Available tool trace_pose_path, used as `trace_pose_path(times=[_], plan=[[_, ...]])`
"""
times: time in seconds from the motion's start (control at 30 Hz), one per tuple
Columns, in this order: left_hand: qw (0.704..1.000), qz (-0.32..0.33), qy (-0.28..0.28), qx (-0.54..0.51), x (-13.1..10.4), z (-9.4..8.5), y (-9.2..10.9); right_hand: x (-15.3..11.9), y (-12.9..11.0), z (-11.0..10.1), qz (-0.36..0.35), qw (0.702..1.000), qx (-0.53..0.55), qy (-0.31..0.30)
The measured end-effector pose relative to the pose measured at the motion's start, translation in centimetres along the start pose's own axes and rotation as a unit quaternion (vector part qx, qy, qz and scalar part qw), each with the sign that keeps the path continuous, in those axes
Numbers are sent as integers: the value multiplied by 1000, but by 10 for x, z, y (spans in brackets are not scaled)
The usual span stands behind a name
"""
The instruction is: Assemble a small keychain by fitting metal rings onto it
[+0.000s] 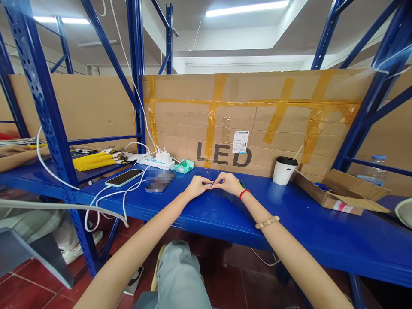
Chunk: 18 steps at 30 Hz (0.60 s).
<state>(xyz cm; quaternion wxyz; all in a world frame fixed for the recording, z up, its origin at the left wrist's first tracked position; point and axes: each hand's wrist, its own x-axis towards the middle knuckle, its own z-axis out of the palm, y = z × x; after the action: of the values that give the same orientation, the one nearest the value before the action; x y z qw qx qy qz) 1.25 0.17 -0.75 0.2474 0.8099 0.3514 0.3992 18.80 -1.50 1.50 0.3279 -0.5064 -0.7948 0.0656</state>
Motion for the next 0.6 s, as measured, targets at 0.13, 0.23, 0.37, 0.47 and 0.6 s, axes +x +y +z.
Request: trace_pose_path(times=[0.13, 0.23, 0.37, 0.47, 0.6], plan=[[999, 27, 4, 26, 1, 0, -4, 1, -1, 0, 11, 999, -8, 33], [998, 35, -7, 43, 2, -1, -6, 2, -2, 0, 11, 998, 5, 56], [998, 20, -15, 49, 3, -1, -6, 4, -2, 0, 12, 998, 19, 59], [1000, 2, -30, 5, 3, -1, -6, 6, 2, 1, 4, 998, 30, 52], [995, -52, -30, -82, 2, -1, -5, 7, 8, 3, 0, 997, 60, 40]])
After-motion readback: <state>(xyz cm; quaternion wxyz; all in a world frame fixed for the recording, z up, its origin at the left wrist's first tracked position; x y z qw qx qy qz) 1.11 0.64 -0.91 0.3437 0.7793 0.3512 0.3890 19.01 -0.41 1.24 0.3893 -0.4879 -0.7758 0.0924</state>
